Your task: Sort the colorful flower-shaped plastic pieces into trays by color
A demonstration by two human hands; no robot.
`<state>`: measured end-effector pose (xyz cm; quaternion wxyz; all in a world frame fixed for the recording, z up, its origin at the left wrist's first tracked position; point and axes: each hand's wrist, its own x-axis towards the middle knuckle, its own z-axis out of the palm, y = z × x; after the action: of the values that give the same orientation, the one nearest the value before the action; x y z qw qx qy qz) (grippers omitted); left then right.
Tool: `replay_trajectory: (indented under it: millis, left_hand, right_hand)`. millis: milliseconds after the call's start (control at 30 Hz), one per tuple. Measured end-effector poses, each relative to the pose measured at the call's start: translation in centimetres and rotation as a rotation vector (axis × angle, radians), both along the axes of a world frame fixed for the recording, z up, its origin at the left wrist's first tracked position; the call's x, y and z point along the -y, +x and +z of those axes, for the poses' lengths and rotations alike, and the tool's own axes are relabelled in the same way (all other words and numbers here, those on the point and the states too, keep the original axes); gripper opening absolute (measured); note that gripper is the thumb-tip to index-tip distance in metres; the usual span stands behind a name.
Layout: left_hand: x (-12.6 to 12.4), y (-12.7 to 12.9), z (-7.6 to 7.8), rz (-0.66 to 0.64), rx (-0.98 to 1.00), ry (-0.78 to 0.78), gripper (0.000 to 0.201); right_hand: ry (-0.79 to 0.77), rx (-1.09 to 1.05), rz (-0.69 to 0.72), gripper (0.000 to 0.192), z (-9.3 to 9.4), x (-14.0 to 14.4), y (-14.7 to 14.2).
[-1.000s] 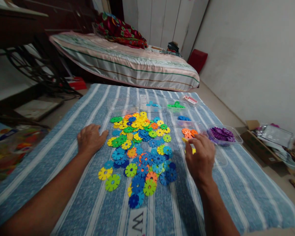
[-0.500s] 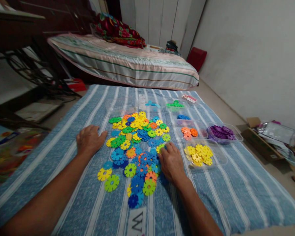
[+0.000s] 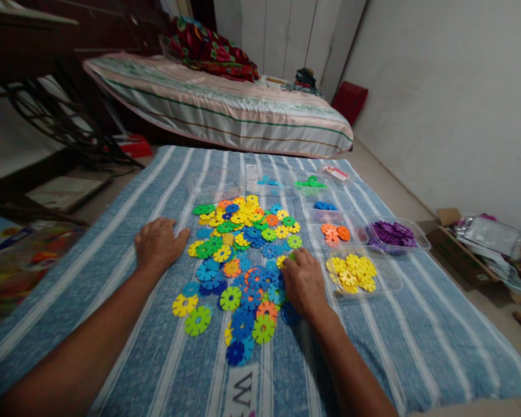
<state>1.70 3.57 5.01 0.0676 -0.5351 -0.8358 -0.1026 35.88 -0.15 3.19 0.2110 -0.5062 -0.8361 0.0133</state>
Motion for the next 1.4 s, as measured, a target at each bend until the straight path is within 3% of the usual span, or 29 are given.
replay_trajectory:
  millis: [433,567,700,867,967,1100,1167,1300,1400]
  left_hand:
    - [0.1,0.0,0.1,-0.022,-0.018,0.002,0.046]
    - [0.0,0.0,0.0,-0.019,-0.007,0.002,0.047]
    - [-0.1,0.0,0.0,-0.015,-0.003,0.015,0.045]
    - [0.0,0.0,-0.1,-0.02,-0.001,0.019,0.046]
    - [0.0,0.0,0.0,-0.016,-0.006,0.018,0.045]
    - [0.0,0.1,0.0,-0.016,0.001,0.006,0.046]
    - [0.0,0.1,0.0,-0.014,0.002,0.001,0.046]
    - [0.0,0.1,-0.1,-0.006,-0.008,0.006,0.046]
    - [-0.1,0.1,-0.2,-0.003,-0.009,0.009,0.045]
  right_hand:
    - [-0.278,0.175,-0.01,0.017,2.1,-1.7,0.4]
    - [-0.29,0.184,-0.01,0.017,2.4,-2.0,0.7]
    - [-0.184,0.168,0.003,0.009,1.6,-2.3,0.7]
    - [-0.021,0.029,0.085,0.032,0.8,-2.3,0.5]
    - [0.113,-0.119,0.07,0.033,1.3,-1.9,0.3]
    - [0.279,-0.214,0.051,0.028,3.3,-1.1,1.1]
    - [0.366,-0.209,-0.019,0.025,4.6,-0.8,2.4]
    - [0.534,-0.137,-0.29,0.017,6.4,-0.1,5.6]
    - [0.513,-0.164,-0.303,0.013,6.6,1.0,6.3]
